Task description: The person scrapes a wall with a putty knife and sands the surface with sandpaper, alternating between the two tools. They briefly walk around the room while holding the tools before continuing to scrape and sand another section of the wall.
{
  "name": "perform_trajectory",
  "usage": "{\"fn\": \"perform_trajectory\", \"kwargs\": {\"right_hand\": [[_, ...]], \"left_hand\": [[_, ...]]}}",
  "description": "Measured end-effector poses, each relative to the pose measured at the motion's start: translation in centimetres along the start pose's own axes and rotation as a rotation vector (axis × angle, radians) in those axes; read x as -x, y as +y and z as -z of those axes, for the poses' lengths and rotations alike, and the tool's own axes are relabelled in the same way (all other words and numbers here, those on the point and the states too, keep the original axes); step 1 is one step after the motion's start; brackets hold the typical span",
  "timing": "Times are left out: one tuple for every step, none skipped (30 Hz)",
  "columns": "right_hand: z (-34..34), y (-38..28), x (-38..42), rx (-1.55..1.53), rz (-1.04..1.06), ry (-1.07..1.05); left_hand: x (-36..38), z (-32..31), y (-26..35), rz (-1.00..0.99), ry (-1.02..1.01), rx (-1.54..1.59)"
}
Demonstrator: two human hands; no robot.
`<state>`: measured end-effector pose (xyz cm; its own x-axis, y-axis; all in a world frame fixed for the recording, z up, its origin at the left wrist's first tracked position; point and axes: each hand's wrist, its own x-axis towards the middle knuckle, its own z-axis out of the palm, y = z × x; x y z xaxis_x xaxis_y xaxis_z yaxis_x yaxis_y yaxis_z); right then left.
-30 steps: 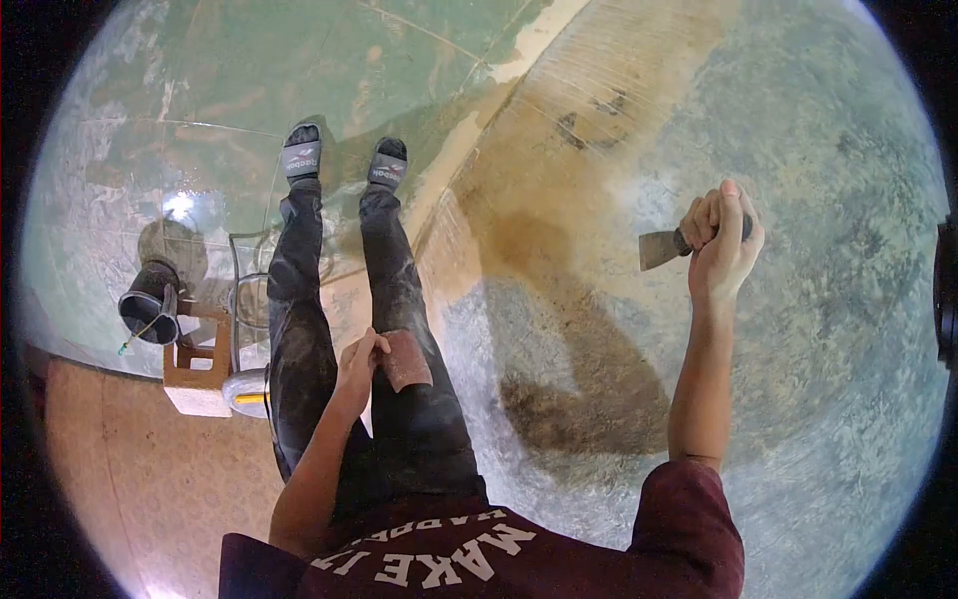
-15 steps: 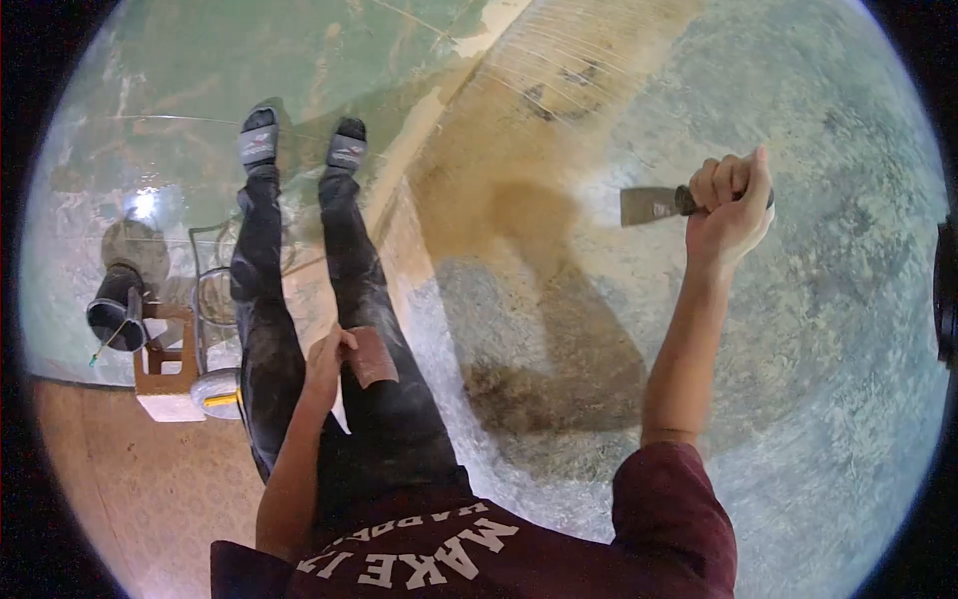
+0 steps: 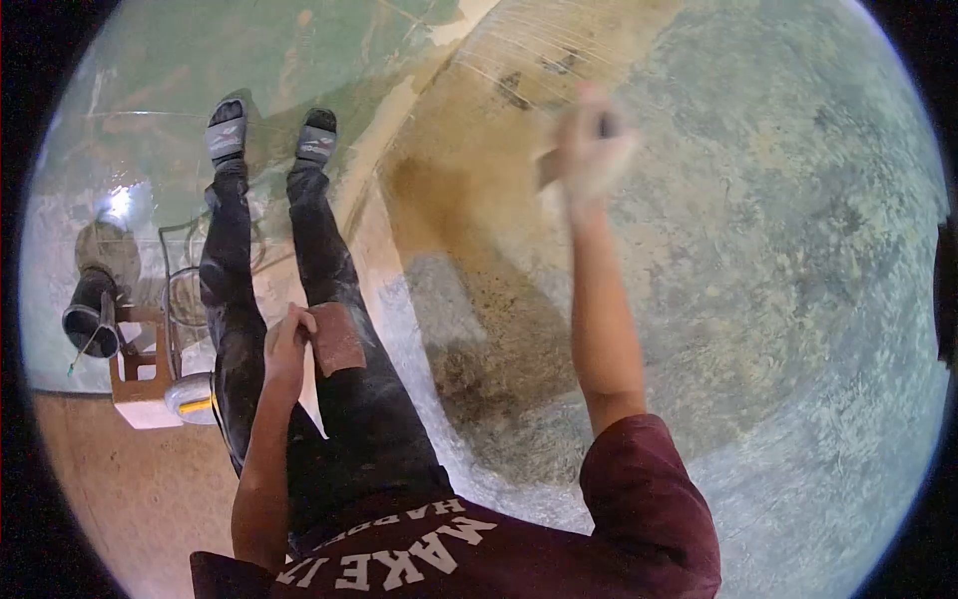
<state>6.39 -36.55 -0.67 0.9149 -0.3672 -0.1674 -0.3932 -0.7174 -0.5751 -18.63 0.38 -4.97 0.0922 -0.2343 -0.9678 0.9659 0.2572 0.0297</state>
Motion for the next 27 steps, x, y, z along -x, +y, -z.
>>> {"fn": "perform_trajectory", "kwargs": {"right_hand": [[1.9, 0.5, -1.1, -0.044, -0.047, -0.019], [2.7, 0.8, -1.6, -0.085, -0.088, -0.042], [1.1, 4.3, 1.6, 0.064, -0.185, -0.074], [-1.5, 8.7, 6.2, 0.216, -0.279, -0.097], [-3.4, 8.7, 11.1, 0.365, -0.459, -0.310], [-4.3, 9.5, 16.4, 0.168, -0.459, -0.526], [-5.4, 8.0, 19.5, 0.032, -0.340, -0.669], [-5.8, 5.4, 19.2, 0.114, -0.296, -0.798], [-5.9, 1.6, 18.0, 0.198, -0.258, -0.930], [-5.5, -0.1, 16.0, 0.046, -0.281, -0.767], [-4.9, -1.4, 12.8, -0.103, -0.299, -0.598], [-3.2, -3.3, 8.0, -0.079, -0.073, -0.429], [-1.4, -3.4, 4.3, -0.009, -0.099, -0.269], [1.4, -5.6, 0.4, 0.085, -0.310, -0.251], [2.2, -4.3, -0.1, 0.088, -0.314, -0.246], [2.7, -2.1, 0.2, 0.138, -0.389, -0.179], [3.1, 0.7, 1.1, 0.189, -0.461, -0.113], [3.5, 3.5, 2.6, 0.239, -0.531, -0.040], [2.5, 6.3, 8.2, 0.189, -0.128, -0.221], [0.8, 6.2, 13.0, 0.349, -0.608, -0.476], [-0.4, 5.6, 17.5, 0.261, -0.632, -0.622], [-1.5, 4.8, 20.7, 0.133, -0.370, -0.827], [-2.0, 2.0, 22.0, 0.148, -0.249, -1.004], [-2.5, -0.9, 20.4, 0.129, -0.281, -1.056], [-2.6, -3.6, 18.5, 0.111, -0.328, -1.111], [-2.2, -4.2, 15.4, 0.001, -0.152, -0.910], [-1.6, -5.6, 10.7, -0.043, -0.129, -0.708]], "left_hand": [[-0.3, 0.1, -0.5, 0.013, 0.004, 0.003], [-0.3, -0.2, -0.3, 0.031, 0.023, -0.031], [-0.5, -0.3, -0.8, 0.001, -0.002, 0.009], [-0.2, -1.1, 0.2, -0.033, -0.022, -0.028], [0.2, -1.8, 1.0, -0.066, -0.041, -0.065], [0.1, -1.7, 1.1, -0.040, -0.041, -0.106], [0.1, -1.8, 1.5, -0.046, -0.039, -0.105], [0.2, -2.0, 2.2, -0.090, -0.047, -0.102], [0.6, -2.1, 2.5, -0.125, -0.052, -0.100], [1.1, -2.0, 2.7, -0.117, -0.048, -0.100], [1.4, -1.9, 3.0, -0.116, -0.035, -0.125], [1.5, -1.9, 3.1, -0.116, -0.025, -0.151], [1.7, -1.9, 2.7, -0.113, -0.026, -0.154], [1.9, -1.8, 2.1, -0.110, -0.030, -0.174], [2.0, -1.8, 1.7, -0.107, -0.036, -0.193], [2.0, -1.8, 1.6, -0.103, -0.041, -0.193], [2.2, -1.9, 1.4, -0.049, -0.047, -0.189], [2.3, -2.0, 1.4, 0.000, -0.059, -0.187], [2.2, -2.0, 1.5, -0.006, -0.069, -0.185], [2.3, -1.8, 1.5, 0.027, -0.064, -0.210], [2.0, -1.7, 1.6, 0.055, -0.064, -0.239], [1.5, -1.5, 1.3, 0.036, -0.075, -0.240], [1.4, -0.8, 0.4, -0.010, -0.024, -0.129], [1.5, -0.3, -0.6, -0.035, 0.027, -0.019], [1.9, 0.0, -0.3, -0.127, 0.026, -0.179], [2.1, 0.8, -0.4, -0.050, 0.045, -0.163], [1.9, 1.6, -0.8, 0.017, 0.071, -0.143]]}}
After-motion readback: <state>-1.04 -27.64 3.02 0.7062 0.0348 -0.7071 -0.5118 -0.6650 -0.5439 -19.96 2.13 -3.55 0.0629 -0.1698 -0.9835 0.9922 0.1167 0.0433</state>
